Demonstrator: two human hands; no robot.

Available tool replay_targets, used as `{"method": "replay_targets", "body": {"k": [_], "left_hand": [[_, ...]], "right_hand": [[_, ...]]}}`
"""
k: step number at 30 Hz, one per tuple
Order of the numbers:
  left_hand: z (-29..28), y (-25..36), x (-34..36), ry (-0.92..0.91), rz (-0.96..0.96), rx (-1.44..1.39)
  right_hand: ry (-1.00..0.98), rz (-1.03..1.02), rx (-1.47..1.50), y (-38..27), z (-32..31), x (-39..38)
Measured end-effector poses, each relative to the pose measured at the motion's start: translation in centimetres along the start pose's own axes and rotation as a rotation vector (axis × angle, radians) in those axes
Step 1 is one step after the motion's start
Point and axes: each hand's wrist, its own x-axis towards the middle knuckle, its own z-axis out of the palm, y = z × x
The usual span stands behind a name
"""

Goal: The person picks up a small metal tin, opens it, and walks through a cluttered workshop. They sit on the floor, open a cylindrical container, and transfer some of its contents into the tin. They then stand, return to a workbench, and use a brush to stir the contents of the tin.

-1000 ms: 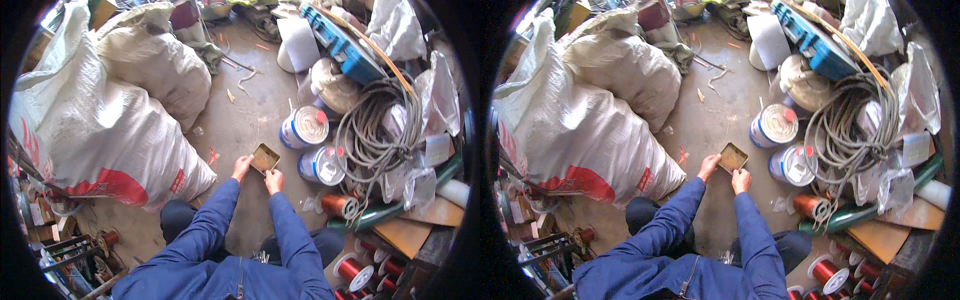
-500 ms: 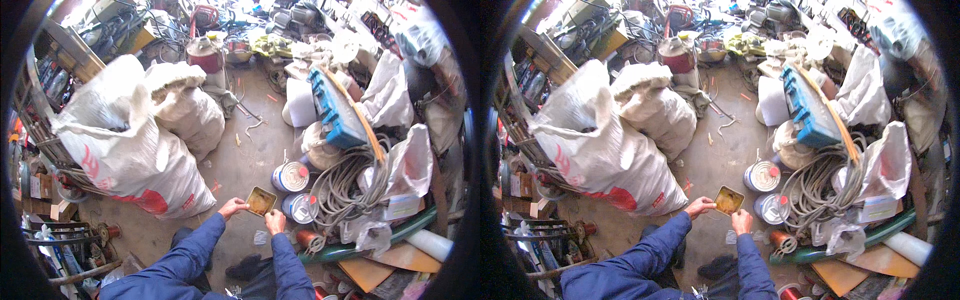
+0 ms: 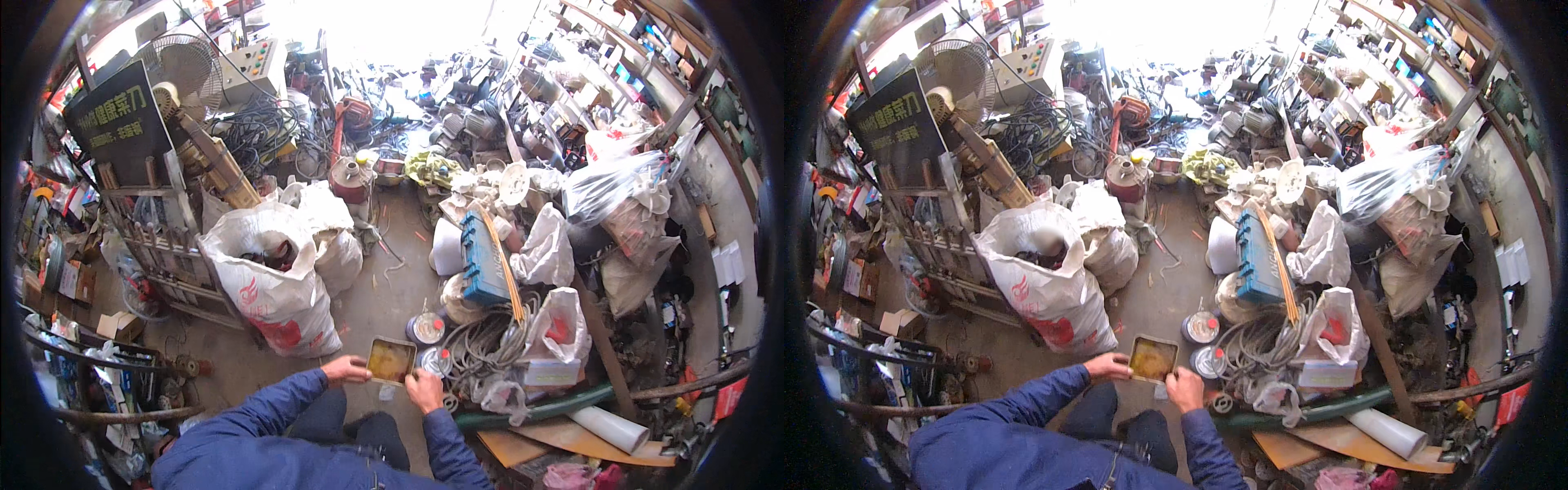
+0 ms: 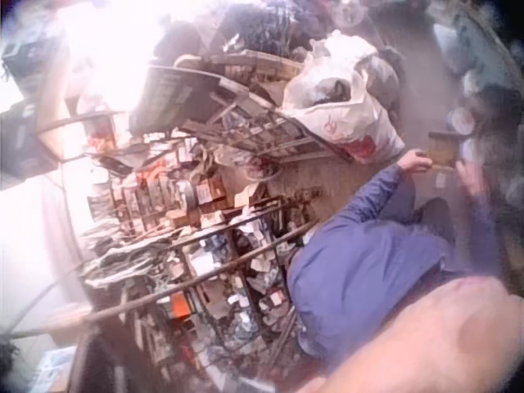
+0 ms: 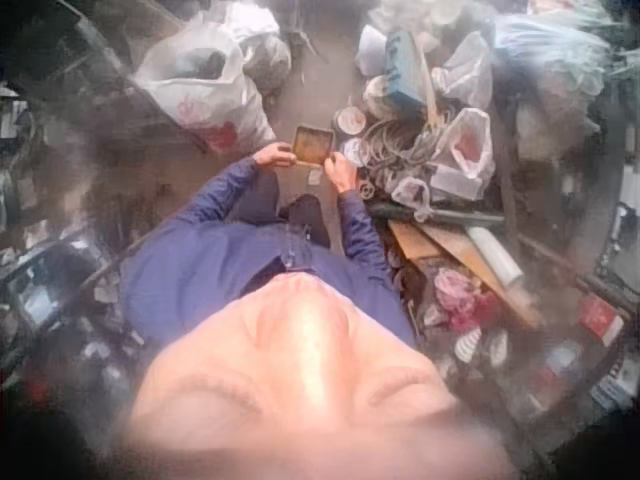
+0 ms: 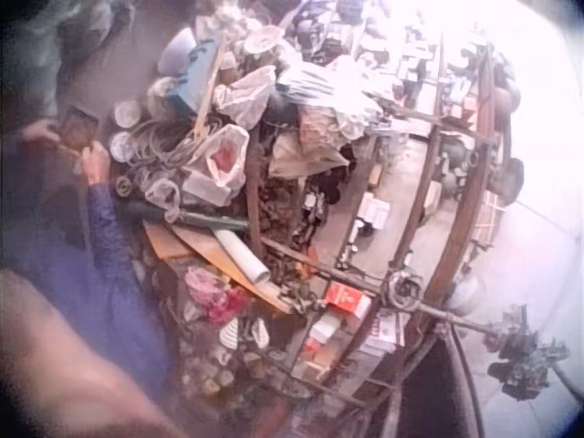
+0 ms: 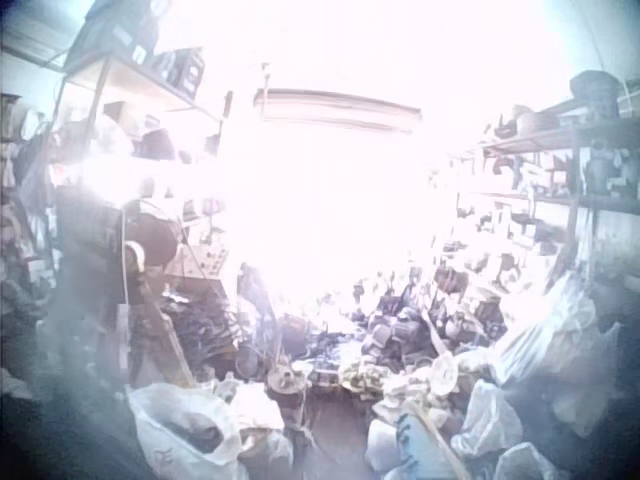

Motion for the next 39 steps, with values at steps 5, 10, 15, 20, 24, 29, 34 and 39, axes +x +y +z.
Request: {"method": "replay_targets", "body": {"k": [5, 10, 15, 20, 24, 29, 34, 39], "left_hand": [[2.2, 4.1, -5.1, 0.18, 0.165, -0.26], [0.5, 9.4, -5.5, 0.271, 0.309, -0.422], [-4.7, 16.7, -2.6, 0.437, 0.339, -0.363], [-9.4, 25.2, -0.5, 0.493, 0.393, -0.336], [-12.1, 31.8, 3.2, 0.525, 0.403, -0.315], [-13.7, 40.4, 10.1, 0.524, 0.44, -0.429], [-15.1, 49.9, 16.9, 0.565, 0.505, -0.482], [-17.0, 58.3, 20.7, 0.53, 0.543, -0.683]], "right_hand": [[-0.309, 0.086, 0.516, -2.7, -6.3, 3.6], [-0.181, 0.384, 0.507, 5.0, -7.9, 10.8], [-0.075, 0.739, 0.611, 19.7, -6.3, 8.5], [-0.167, 0.421, -0.355, 26.6, -5.6, -0.5], [-0.065, 1.339, 0.612, 23.8, -5.4, 1.8], [-0.203, 1.102, 0.237, 20.8, -5.5, 13.6], [-0.164, 0.835, -0.014, 25.5, -5.7, 29.8], [0.011, 0.98, 0.582, 25.7, -11.0, 50.5]]}}
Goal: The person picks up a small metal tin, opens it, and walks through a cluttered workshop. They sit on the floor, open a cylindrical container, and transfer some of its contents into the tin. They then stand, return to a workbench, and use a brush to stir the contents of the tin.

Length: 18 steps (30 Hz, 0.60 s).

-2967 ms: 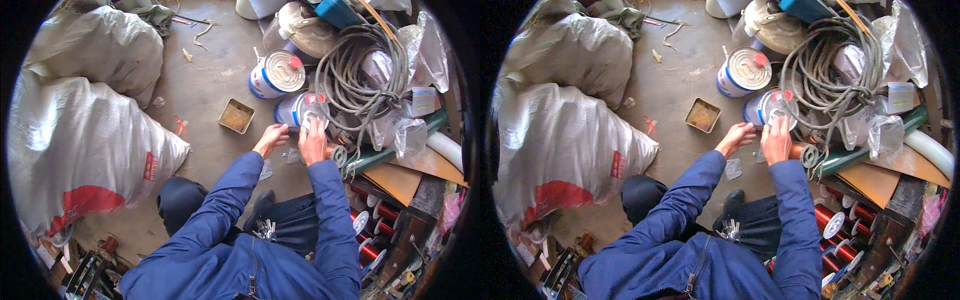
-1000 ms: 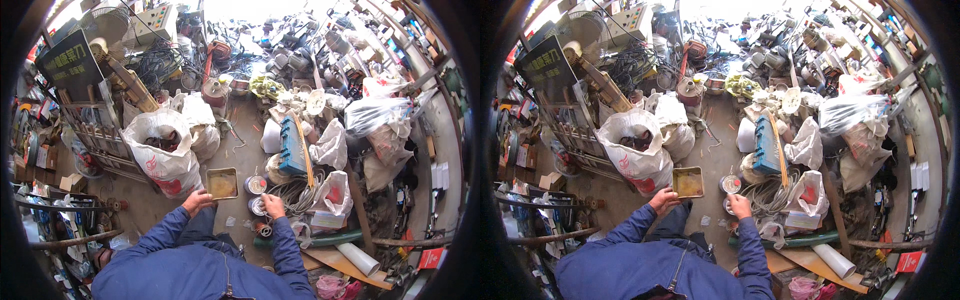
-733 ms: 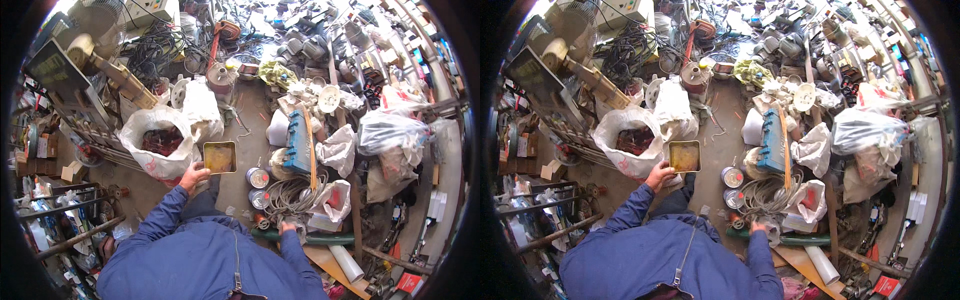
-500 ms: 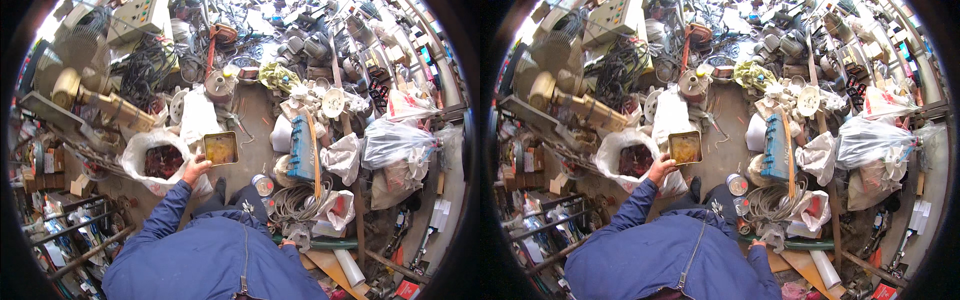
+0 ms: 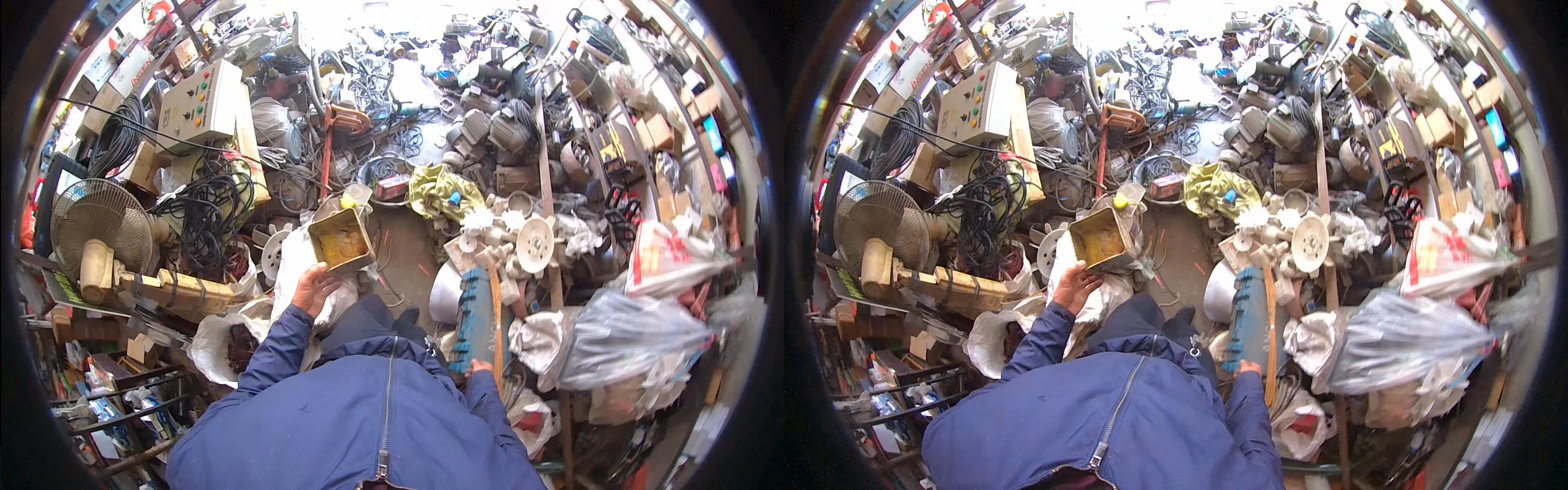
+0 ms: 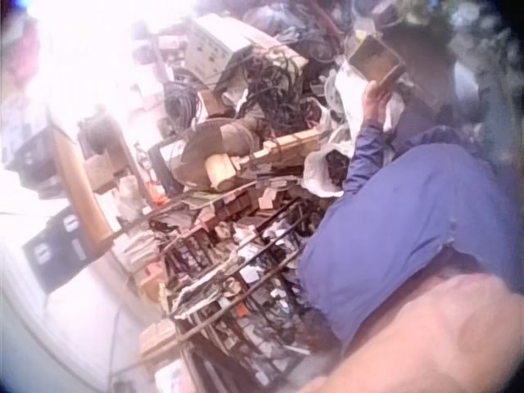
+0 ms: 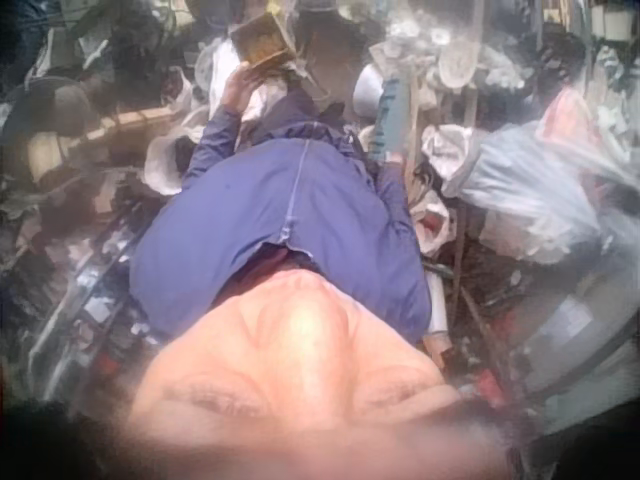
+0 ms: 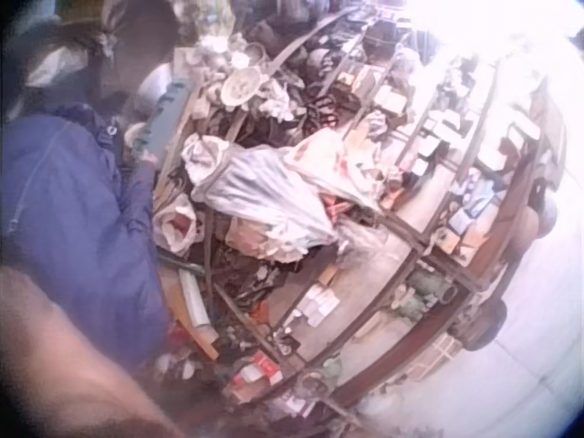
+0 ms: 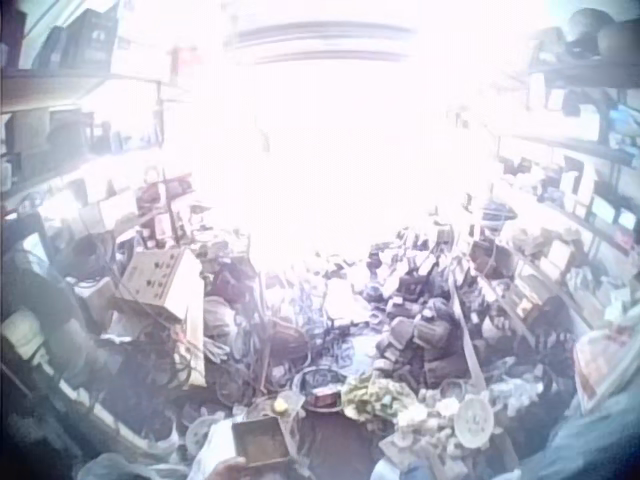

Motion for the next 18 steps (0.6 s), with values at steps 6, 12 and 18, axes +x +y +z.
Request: {"method": "replay_targets", "body": {"k": [6, 12, 18], "left_hand": [[4.0, 3.8, 7.7, 0.008, -0.078, -0.157], [8.0, 6.8, 21.4, -0.05, -0.038, -0.243], [14.6, 14.0, 35.5, -0.135, 0.167, -0.103]], "right_hand": [[-0.05, -0.181, -0.066, -24.1, 2.5, 6.7], [-0.048, -0.258, -0.181, -38.2, 5.1, 12.0], [0.012, -0.008, -0.246, -44.9, 4.3, 13.5]]}}
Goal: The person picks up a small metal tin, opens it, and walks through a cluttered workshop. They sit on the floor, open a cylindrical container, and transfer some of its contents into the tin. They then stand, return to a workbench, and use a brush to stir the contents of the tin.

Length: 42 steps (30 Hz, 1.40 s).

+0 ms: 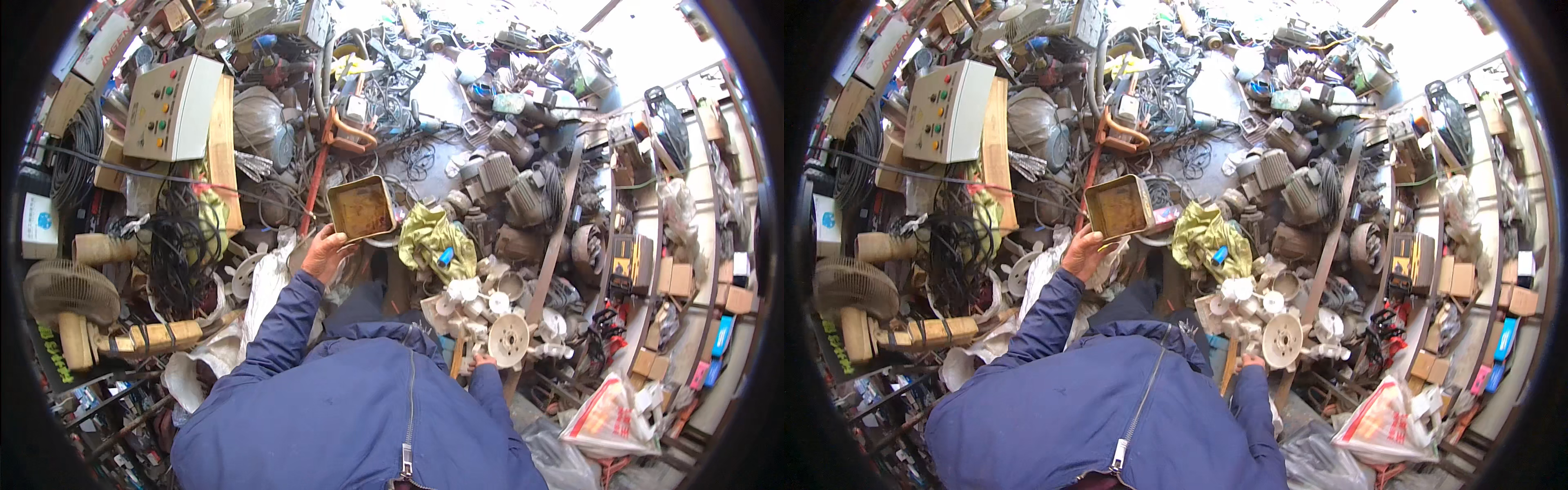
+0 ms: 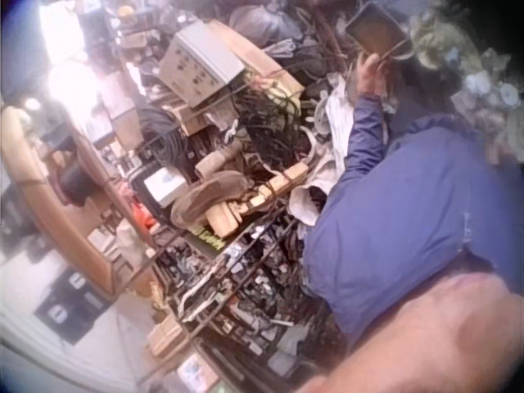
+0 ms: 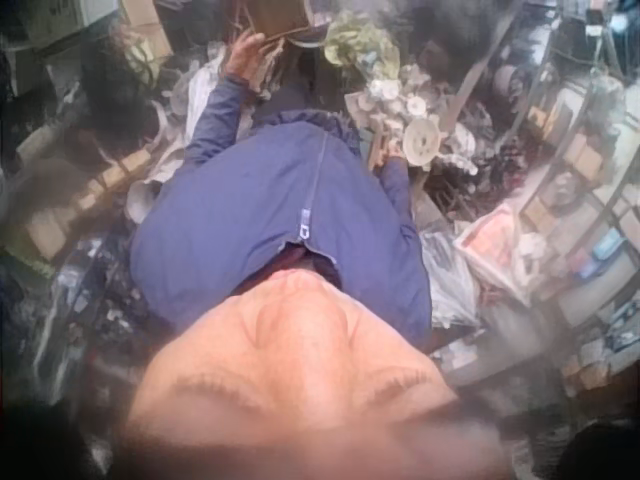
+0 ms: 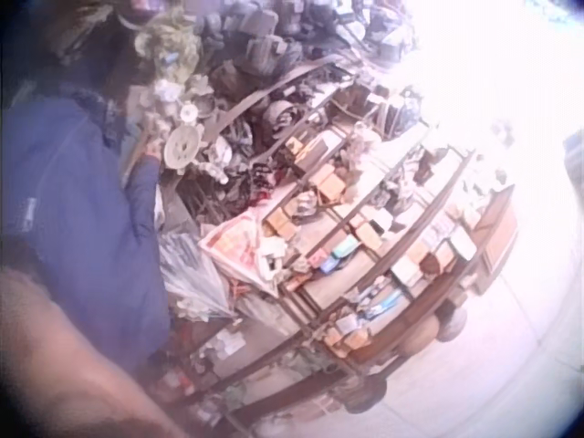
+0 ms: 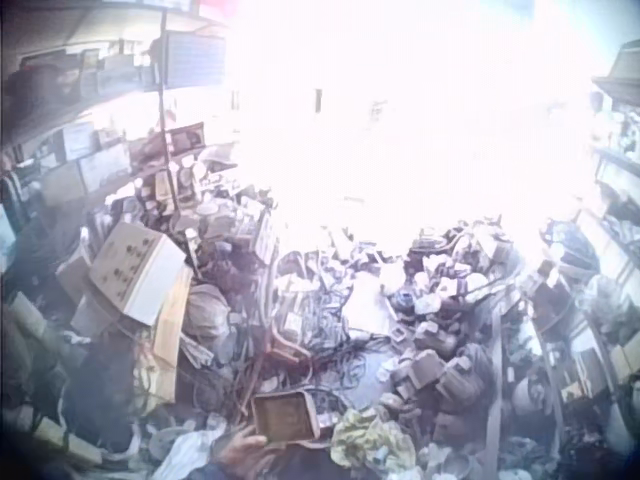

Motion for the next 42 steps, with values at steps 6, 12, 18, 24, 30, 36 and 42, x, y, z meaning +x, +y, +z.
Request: {"method": "replay_targets", "body": {"k": [6, 12, 18, 24, 30, 36, 42], "left_hand": [[3.5, 5.6, 9.4, 0.048, 0.078, 0.059], [4.4, 7.0, 15.4, 0.17, 0.103, 0.031], [4.6, 7.9, 23.8, 0.16, 0.107, -0.014], [6.2, 8.0, 38.2, 0.253, 0.094, 0.034], [15.3, 9.0, 56.9, 0.202, 0.089, -0.136], [21.5, 12.7, 68.8, 0.139, 0.113, -0.236], [22.7, 17.0, 76.0, 0.282, 0.128, -0.176]], "right_hand": [[-0.054, 0.009, 0.164, -7.7, -0.3, 2.8], [-0.085, -0.05, 0.028, -18.5, 1.5, 7.1], [-0.087, -0.071, -0.05, -29.4, 4.8, 13.5], [-0.191, -0.093, -0.18, -45.1, 8.5, 24.0], [-0.144, -0.064, -0.123, -65.5, 4.7, 34.0], [0.017, -0.139, -0.104, -80.9, -3.3, 38.9], [-0.005, -0.224, -0.305, -95.3, -0.7, 39.1]]}}
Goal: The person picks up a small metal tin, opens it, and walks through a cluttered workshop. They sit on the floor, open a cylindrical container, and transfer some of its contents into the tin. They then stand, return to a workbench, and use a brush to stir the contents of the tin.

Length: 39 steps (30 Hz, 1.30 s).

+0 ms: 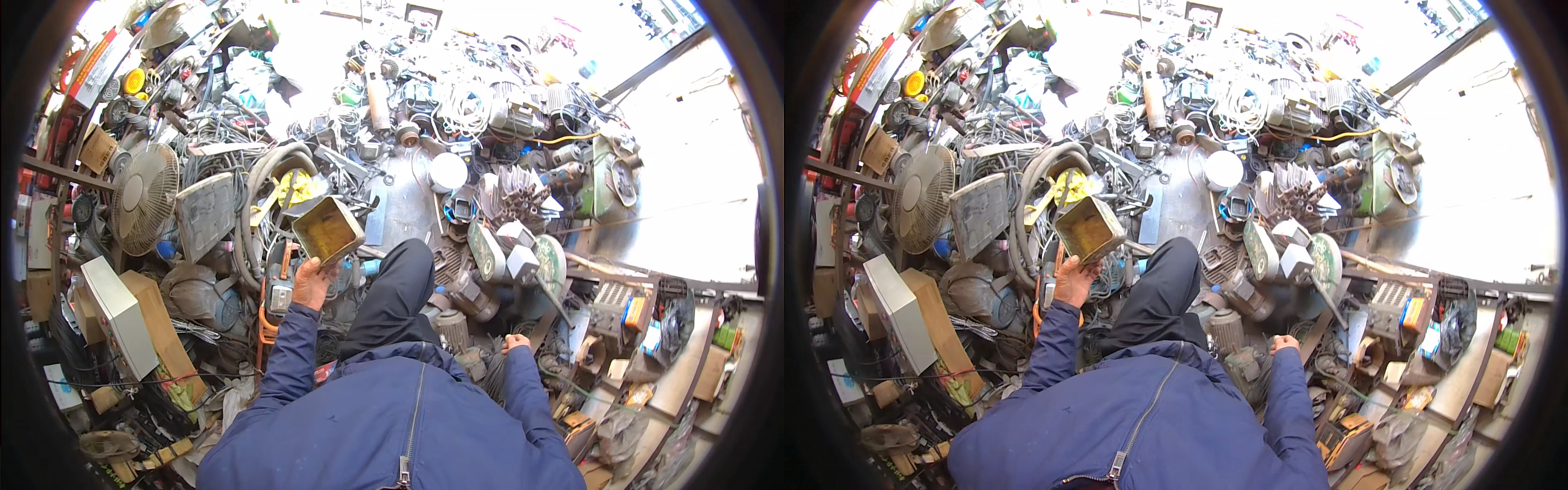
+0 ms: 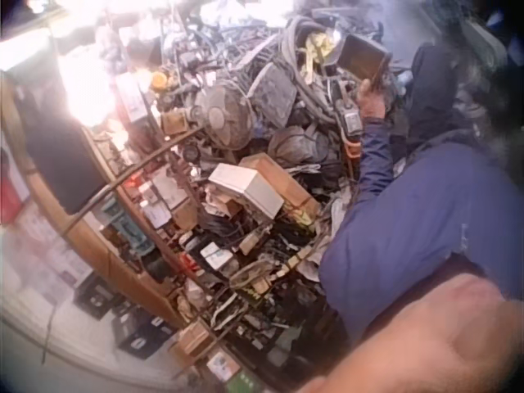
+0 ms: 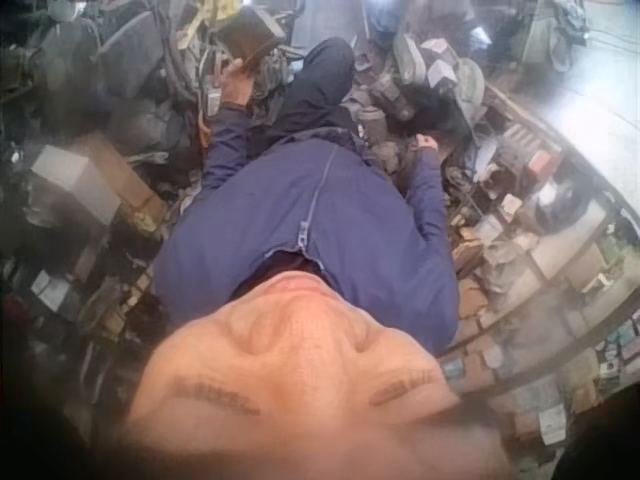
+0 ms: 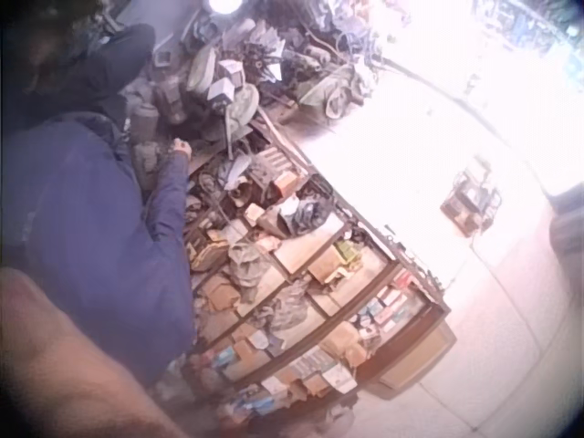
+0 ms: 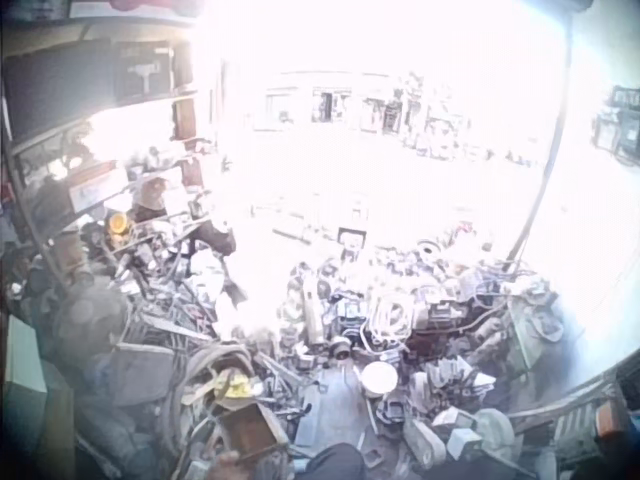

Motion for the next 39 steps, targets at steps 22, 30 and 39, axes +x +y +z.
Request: {"method": "replay_targets", "body": {"k": [22, 30, 39], "left_hand": [[19.5, 15.3, 43.6, -0.059, 0.039, -0.003], [24.1, 18.3, 52.0, 0.001, 0.074, -0.058], [31.5, 21.2, 59.1, 0.047, 0.135, -0.062]], "right_hand": [[-0.163, 0.087, -0.204, -42.0, 1.9, 20.2], [-0.131, 0.081, -0.171, -53.1, 2.6, 28.9], [-0.275, -0.003, -0.053, -67.0, 3.4, 38.4]]}}
